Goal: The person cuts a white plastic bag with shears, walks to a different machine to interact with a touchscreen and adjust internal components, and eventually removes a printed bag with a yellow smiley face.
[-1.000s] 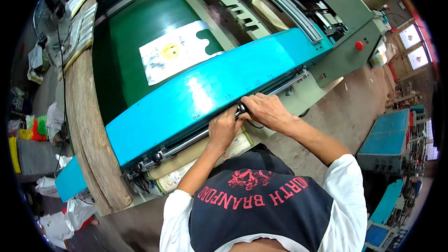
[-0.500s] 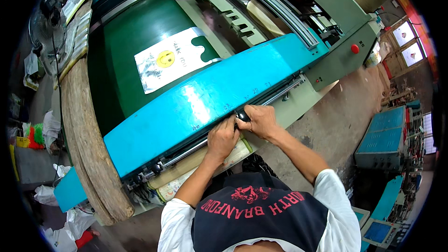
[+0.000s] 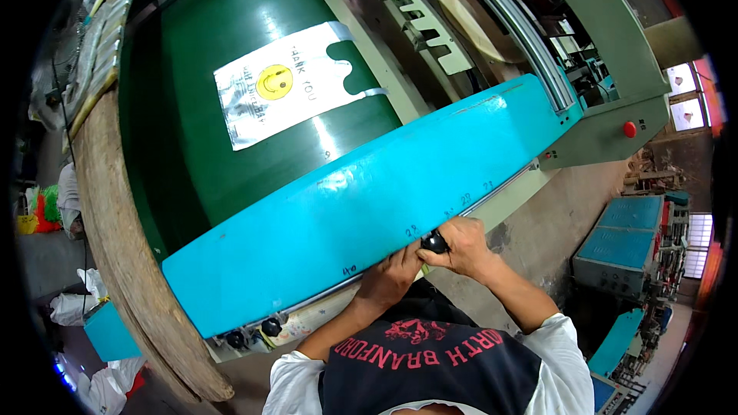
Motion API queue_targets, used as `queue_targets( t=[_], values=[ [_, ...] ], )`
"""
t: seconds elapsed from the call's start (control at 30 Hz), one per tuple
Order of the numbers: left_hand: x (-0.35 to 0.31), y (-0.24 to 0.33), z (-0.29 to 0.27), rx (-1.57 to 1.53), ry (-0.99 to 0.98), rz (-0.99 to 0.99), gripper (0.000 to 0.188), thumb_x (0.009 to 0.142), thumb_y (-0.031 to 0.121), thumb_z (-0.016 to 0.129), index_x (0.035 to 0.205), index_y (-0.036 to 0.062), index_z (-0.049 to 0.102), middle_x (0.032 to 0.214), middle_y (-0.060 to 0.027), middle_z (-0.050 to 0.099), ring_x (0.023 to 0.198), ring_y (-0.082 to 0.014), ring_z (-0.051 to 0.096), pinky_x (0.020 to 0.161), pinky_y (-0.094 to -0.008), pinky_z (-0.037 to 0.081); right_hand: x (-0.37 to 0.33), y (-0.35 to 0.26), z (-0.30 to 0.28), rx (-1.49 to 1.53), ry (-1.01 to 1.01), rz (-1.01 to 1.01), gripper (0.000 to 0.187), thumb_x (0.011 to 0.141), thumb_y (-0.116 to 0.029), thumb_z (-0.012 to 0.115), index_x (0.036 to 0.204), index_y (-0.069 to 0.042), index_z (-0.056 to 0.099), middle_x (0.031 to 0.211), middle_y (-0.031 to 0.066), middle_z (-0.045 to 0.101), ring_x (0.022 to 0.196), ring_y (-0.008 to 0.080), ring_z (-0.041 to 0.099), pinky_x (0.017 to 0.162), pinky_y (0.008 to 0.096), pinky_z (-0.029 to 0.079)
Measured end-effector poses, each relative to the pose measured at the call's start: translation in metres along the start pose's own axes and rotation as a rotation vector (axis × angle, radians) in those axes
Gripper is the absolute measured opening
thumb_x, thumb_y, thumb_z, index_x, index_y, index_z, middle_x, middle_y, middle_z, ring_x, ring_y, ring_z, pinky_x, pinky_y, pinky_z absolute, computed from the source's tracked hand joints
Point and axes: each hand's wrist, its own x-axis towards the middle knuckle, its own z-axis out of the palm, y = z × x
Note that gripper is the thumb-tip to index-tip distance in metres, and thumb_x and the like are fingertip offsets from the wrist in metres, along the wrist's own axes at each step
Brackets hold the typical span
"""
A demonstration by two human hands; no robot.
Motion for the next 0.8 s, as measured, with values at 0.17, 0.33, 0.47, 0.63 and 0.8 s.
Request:
queue_targets(
  t=[0.17,0.33,0.47,0.63,0.8],
  values=[
    [-0.013,0.0,0.014,0.054,-0.048,-0.013,0.028,0.088,0.026,0.058,0.1,0.0002,0.062,0.097,-0.0137,0.063,0.094,-0.0249,0.062,0.088,-0.0371,0.046,-0.001,-0.017,0.005,0.017,0.068,0.176,0.034,0.07,-0.032,0.073,0.059,-0.009,0.051,0.051,0.0083,0.046,0.043,0.025,0.049,0.041,0.0351,0.039],
    [-0.017,-0.001,0.013,0.074,0.078,0.004,0.026,0.085,0.021,0.061,0.095,-0.0026,0.065,0.082,-0.0137,0.066,0.073,-0.024,0.065,0.072,-0.0333,0.051,-0.007,-0.037,0.015,-0.025,0.129,0.41,0.036,0.069,-0.03,0.075,0.058,-0.008,0.049,0.051,0.008,0.047,0.043,0.0239,0.05,0.042,0.0357,0.039],
    [-0.016,-0.005,0.012,0.007,0.011,-0.015,0.034,0.082,0.026,0.065,0.098,-0.0041,0.065,0.082,-0.0157,0.065,0.071,-0.0293,0.064,0.067,-0.0374,0.051,0.0,-0.034,0.011,0.018,0.139,0.358,0.039,0.071,-0.035,0.074,0.058,-0.008,0.05,0.053,0.0094,0.05,0.047,0.0254,0.052,0.045,0.0361,0.041],
    [-0.014,-0.008,0.014,-0.028,0.1,0.012,0.036,0.072,0.019,0.072,0.1,-0.0028,0.064,0.085,-0.017,0.065,0.072,-0.032,0.064,0.066,-0.0397,0.052,-0.009,-0.012,0.002,0.133,-0.064,0.227,0.047,0.076,-0.05,0.066,0.073,-0.005,0.051,0.064,0.0128,0.056,0.058,0.0299,0.06,0.049,0.0378,0.046],
    [-0.009,-0.001,0.007,0.018,0.102,-0.181,0.039,0.079,0.025,0.069,0.101,-0.0066,0.061,0.086,-0.0215,0.065,0.074,-0.0374,0.063,0.066,-0.0411,0.051,-0.061,0.03,-0.022,0.157,-0.144,0.031,0.051,0.085,-0.054,0.055,0.086,-0.003,0.048,0.071,0.0147,0.057,0.063,0.0342,0.06,0.052,0.0428,0.047]
  ],
)
